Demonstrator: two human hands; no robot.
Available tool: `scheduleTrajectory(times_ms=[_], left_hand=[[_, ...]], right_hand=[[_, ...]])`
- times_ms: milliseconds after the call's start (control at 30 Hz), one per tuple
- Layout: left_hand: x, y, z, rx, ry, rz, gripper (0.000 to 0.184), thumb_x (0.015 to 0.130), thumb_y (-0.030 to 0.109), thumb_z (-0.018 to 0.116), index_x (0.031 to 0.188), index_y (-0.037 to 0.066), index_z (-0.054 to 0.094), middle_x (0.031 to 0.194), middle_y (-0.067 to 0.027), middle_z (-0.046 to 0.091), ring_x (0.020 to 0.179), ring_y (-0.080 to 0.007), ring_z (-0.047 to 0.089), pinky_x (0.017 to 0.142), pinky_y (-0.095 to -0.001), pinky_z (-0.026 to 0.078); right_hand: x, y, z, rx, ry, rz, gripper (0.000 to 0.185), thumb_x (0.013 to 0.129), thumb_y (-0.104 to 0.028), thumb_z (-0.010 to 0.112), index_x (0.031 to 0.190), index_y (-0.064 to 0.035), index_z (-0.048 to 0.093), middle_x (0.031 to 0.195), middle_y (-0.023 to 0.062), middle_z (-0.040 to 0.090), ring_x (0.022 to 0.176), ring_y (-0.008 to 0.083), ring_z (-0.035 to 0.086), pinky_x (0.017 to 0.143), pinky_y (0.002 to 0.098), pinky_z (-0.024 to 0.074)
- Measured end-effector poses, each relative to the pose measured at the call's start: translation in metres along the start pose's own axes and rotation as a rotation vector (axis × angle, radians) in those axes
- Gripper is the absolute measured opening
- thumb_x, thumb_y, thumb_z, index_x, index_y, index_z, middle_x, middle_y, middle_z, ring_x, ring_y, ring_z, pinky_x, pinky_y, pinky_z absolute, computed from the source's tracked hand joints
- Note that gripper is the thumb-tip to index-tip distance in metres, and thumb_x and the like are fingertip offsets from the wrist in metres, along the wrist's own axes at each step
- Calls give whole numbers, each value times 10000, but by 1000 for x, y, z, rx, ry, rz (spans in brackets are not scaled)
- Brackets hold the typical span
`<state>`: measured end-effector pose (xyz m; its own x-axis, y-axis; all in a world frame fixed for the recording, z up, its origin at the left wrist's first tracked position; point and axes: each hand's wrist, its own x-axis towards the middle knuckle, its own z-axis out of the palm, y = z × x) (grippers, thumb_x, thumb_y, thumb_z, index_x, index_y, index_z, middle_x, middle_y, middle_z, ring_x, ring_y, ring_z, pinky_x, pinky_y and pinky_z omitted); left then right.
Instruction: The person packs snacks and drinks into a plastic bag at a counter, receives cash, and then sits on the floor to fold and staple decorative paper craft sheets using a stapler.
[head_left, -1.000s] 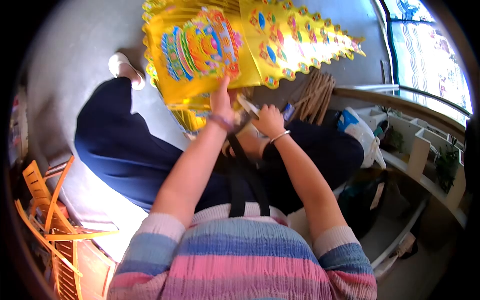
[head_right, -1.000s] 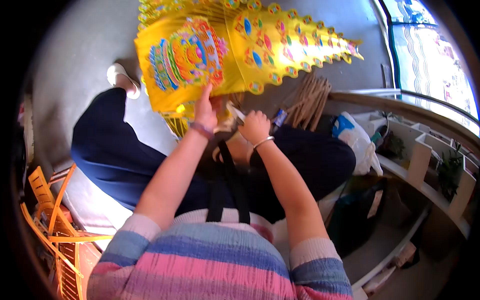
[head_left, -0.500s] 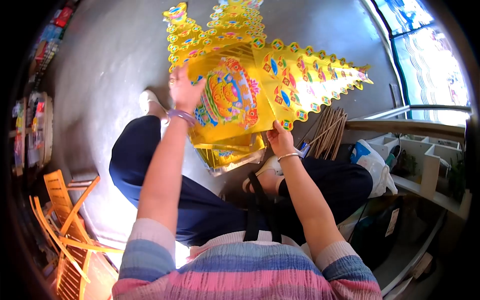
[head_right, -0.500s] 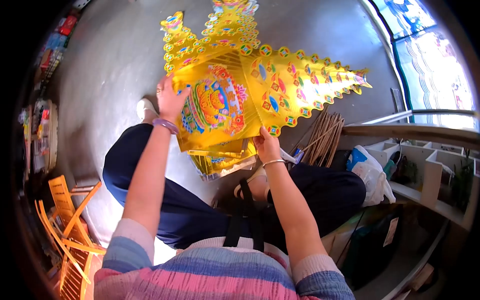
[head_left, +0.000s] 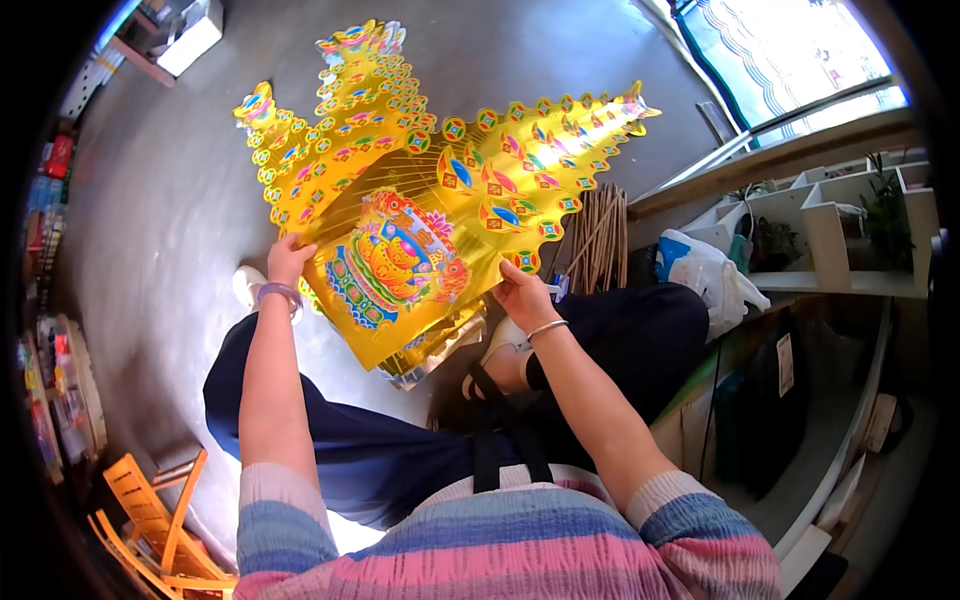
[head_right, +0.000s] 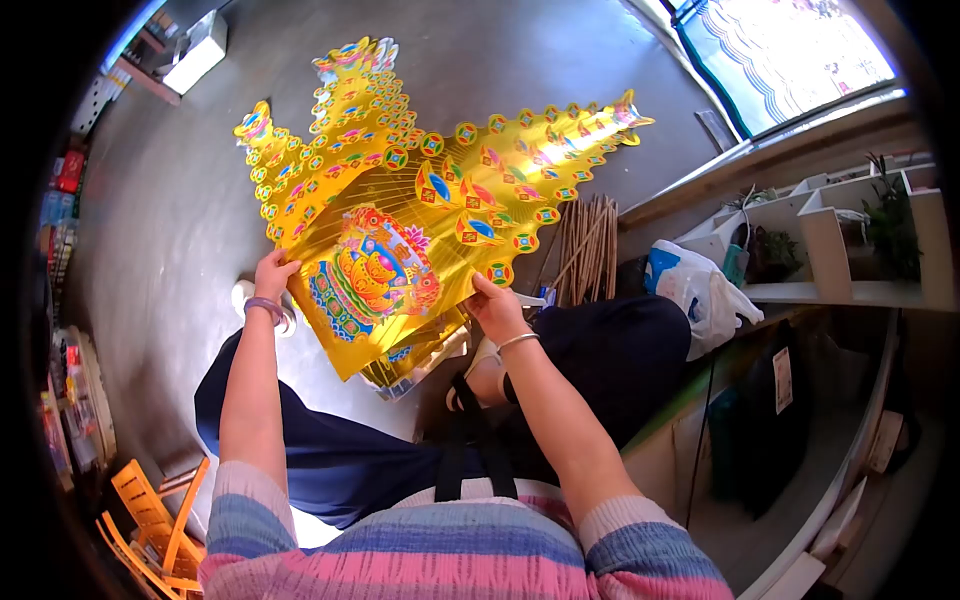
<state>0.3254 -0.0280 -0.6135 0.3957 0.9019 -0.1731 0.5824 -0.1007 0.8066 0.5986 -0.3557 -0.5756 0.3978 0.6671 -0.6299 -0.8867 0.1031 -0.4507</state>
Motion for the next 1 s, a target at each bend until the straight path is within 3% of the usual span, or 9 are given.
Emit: scheduleTrajectory(times_ms=[100,233,433,567,633,767,833,933,1000], left_hand=[[14,23,-15,-245,94,-36,266,703,65,705,933,-32,615,808,-43,613,718,-107,547,648,-243,448],[-16,193,-56,-167,285,541,111,745,-26,636,851,2,617,725,-15,577,672,-86,513,600,-237,431],[-117,345,-78,380,510,970,133,692,-61,619,801,11,598,780,-105,574,761,-251,575,669,-299,465],[-166,326,-47,386,474,1035,162,660,-62,623,786,38,604,803,-95,576,810,-282,574,718,-355,470],[-183,289,-18,399,368,987,181,648,-52,631,800,40,605,767,-91,553,821,-282,565,723,-370,474],[-212,204,50,319,182,734,82,682,3,636,748,40,605,793,-83,571,874,-285,552,792,-377,448],[-217,163,74,384,108,655,65,692,13,628,748,38,609,800,-82,576,872,-292,550,793,-371,447],[-219,148,83,404,80,618,44,697,23,622,738,37,613,791,-79,578,869,-295,547,792,-365,446],[-222,146,82,317,36,571,70,716,20,613,783,39,610,870,-100,579,908,-291,538,805,-361,443]], right_hand=[[10,-2,2,-36,-77,-78,153,851,-114,581,993,-54,572,923,22,627,761,121,597,622,241,476],[27,-19,44,26,-100,-215,155,834,-86,597,983,-49,583,902,22,635,735,130,610,609,259,497],[26,-42,93,170,-288,-270,175,855,-100,572,1024,-57,573,985,26,624,858,152,607,735,272,492],[56,-13,36,-25,-138,-31,216,883,-167,543,1033,-12,547,956,53,611,857,152,591,766,279,492],[46,0,11,-643,110,9,390,838,-419,579,799,-30,582,723,35,576,624,114,547,548,241,448],[13,17,14,-245,198,-133,617,839,-600,438,1017,-17,530,872,59,595,658,120,528,546,225,423],[3,12,26,-341,108,-95,591,857,-507,495,1131,16,513,850,18,584,652,99,516,584,221,399],[-8,9,59,-858,9,-143,385,850,-327,571,1004,26,568,753,28,574,581,94,498,508,221,375],[8,23,60,-761,19,-178,246,821,-207,586,884,31,568,671,39,544,510,97,465,458,236,351]])
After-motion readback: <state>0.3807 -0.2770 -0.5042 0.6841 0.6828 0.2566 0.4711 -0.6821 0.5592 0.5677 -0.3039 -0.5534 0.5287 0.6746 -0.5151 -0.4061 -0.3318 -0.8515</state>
